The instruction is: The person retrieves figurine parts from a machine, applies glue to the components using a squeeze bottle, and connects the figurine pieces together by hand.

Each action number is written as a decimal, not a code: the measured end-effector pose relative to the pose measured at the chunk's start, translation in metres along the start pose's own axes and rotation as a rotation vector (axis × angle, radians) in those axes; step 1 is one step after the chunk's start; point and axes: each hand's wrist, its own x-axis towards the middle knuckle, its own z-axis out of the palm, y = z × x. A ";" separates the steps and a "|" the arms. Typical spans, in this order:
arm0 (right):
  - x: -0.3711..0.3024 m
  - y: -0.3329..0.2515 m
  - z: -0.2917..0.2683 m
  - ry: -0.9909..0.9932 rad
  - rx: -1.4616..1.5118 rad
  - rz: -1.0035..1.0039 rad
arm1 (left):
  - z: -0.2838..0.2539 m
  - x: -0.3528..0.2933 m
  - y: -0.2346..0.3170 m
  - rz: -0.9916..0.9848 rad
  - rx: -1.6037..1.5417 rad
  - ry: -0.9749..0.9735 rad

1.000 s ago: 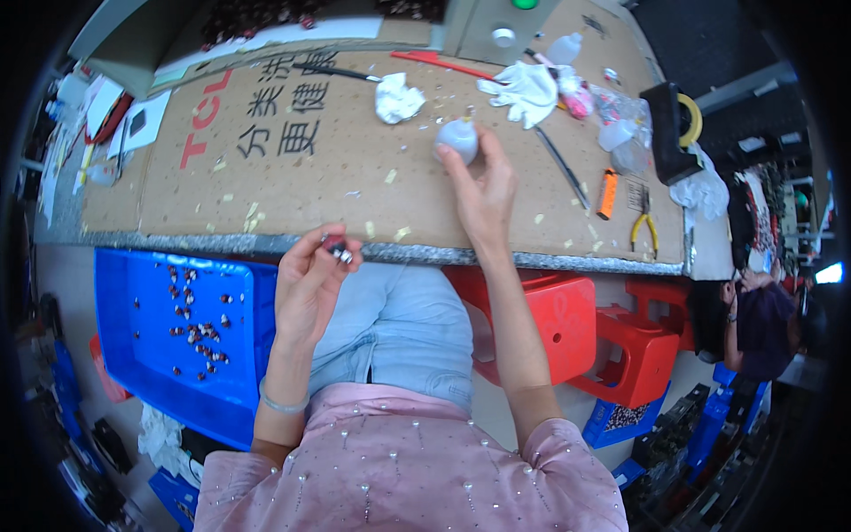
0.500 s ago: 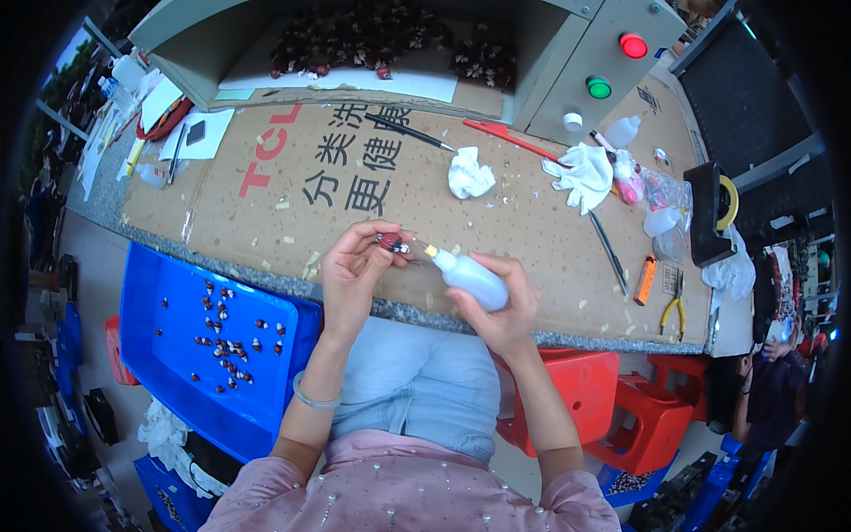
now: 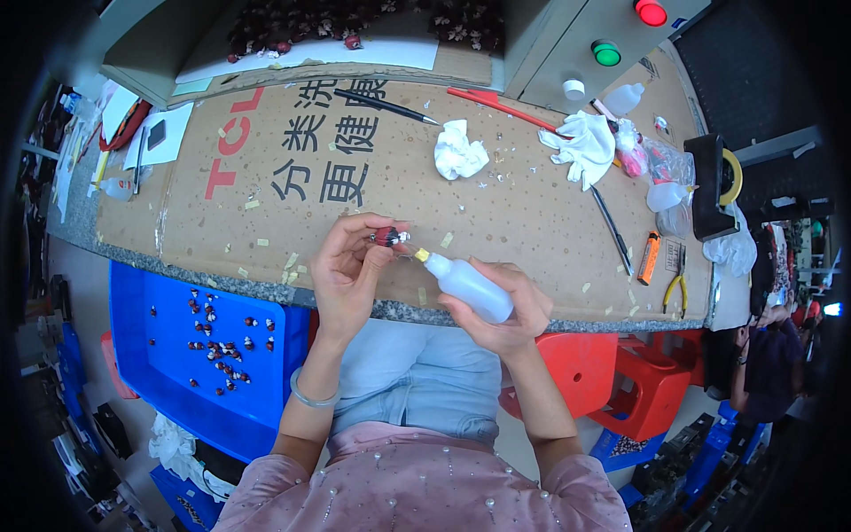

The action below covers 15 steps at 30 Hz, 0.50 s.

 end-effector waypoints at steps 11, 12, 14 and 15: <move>-0.001 -0.002 0.002 -0.035 -0.060 -0.079 | 0.000 -0.004 -0.001 0.025 0.060 0.039; -0.001 -0.002 0.002 -0.037 -0.060 -0.081 | 0.000 -0.004 -0.001 0.027 0.059 0.041; 0.000 -0.002 0.002 -0.054 -0.070 -0.069 | 0.000 -0.004 0.000 0.019 0.061 0.046; 0.001 -0.002 0.002 -0.055 -0.070 -0.071 | 0.000 -0.004 0.000 0.021 0.060 0.047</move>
